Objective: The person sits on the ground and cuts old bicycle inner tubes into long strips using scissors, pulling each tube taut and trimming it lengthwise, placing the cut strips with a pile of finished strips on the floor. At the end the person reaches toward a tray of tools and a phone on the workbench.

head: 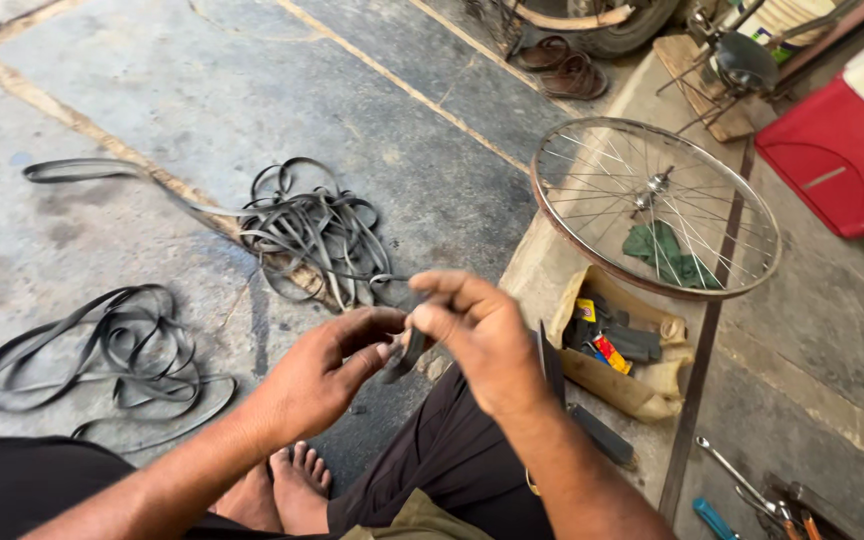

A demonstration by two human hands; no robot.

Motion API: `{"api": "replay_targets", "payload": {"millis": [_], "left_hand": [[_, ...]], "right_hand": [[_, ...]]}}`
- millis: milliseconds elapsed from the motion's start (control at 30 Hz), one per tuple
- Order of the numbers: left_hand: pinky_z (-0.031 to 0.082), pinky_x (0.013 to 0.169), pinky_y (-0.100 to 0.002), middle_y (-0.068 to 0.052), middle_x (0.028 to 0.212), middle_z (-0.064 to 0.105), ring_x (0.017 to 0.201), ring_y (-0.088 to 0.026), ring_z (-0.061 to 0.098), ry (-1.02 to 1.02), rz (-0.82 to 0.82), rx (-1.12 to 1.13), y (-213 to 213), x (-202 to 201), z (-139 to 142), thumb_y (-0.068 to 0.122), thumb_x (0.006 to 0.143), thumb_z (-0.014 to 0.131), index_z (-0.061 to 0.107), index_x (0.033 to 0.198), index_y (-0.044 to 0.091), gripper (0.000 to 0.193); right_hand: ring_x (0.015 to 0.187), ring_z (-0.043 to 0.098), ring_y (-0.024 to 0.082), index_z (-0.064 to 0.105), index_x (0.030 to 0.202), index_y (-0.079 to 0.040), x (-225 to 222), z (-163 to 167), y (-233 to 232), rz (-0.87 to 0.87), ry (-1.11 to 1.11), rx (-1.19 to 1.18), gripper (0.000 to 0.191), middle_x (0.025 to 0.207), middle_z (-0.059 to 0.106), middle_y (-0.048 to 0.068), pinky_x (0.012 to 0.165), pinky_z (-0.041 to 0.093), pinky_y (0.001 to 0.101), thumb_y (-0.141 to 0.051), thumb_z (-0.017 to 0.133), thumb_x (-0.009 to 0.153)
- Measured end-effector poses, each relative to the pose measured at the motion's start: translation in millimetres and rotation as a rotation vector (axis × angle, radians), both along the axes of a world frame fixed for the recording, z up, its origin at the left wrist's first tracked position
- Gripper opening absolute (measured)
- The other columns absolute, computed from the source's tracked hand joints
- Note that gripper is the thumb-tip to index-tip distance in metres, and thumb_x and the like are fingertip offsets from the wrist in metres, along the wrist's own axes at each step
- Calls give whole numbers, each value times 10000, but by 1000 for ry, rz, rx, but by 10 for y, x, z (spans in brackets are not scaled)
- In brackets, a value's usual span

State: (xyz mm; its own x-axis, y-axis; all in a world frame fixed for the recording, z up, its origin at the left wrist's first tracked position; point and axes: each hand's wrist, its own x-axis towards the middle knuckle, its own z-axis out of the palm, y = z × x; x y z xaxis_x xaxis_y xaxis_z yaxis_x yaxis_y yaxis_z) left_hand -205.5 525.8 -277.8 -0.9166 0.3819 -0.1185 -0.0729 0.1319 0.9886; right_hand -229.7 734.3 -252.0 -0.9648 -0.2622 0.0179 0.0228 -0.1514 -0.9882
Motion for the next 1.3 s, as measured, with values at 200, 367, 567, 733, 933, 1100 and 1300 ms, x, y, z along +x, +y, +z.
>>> {"api": "replay_targets", "payload": {"millis": [200, 367, 567, 733, 933, 1100, 1300], "left_hand": [[494, 1016, -422, -159, 1296, 678, 1145, -271, 655, -518, 217, 828, -76, 151, -104, 107, 906, 456, 538, 1376, -29, 496], [474, 1085, -446, -229, 1349, 650, 1227, -318, 642, -433, 277, 896, -476, 81, -137, 97, 900, 420, 494, 1381, -42, 506], [493, 1060, -457, -260, 1353, 635, 1215, -348, 644, -436, 302, 895, -757, 195, -58, 109, 889, 403, 430, 1411, -23, 540], [513, 1058, -471, -281, 1336, 630, 1206, -357, 656, -416, 371, 878, -857, 256, 1, 87, 864, 380, 357, 1490, -1, 633], [530, 1058, -475, -298, 1348, 612, 1213, -357, 649, -374, 323, 922, -802, 337, -61, 65, 886, 358, 299, 1550, -35, 673], [490, 1063, -470, -284, 1397, 583, 1241, -359, 620, -508, 278, 846, -639, 498, -139, 40, 894, 352, 237, 1553, 44, 669], [468, 1099, -481, -307, 1401, 577, 1281, -376, 609, -462, 254, 937, -711, 438, -204, 50, 872, 364, 267, 1551, -1, 688]], "right_hand": [[877, 690, 139, 535, 1340, -9, 600, -404, -267, 85, -122, -93, 489, 959, 691, 51, 794, 587, 265, 99, 638, 874], [820, 657, 101, 560, 1356, 1, 914, -802, -345, 56, -224, 26, 499, 898, 673, 33, 773, 553, 234, 87, 668, 877], [846, 633, 54, 647, 1250, 46, 1220, -1061, -513, 126, -181, 176, 356, 906, 652, -2, 772, 550, 210, 64, 688, 897], [801, 590, 55, 679, 1209, 37, 1311, -1030, -625, 234, -236, 297, 317, 887, 632, -3, 717, 517, 214, 43, 714, 894], [867, 635, 55, 669, 1212, 9, 1245, -952, -650, 306, -341, 97, 300, 951, 692, -7, 799, 536, 234, -61, 684, 920], [845, 615, 89, 664, 1163, -1, 1038, -1048, -827, 172, -267, -49, 244, 922, 667, 15, 778, 526, 260, -189, 660, 1008], [811, 695, 92, 690, 1021, -15, 1029, -1214, -891, 203, -75, 355, 207, 878, 748, 41, 758, 565, 268, -207, 678, 947]]}}
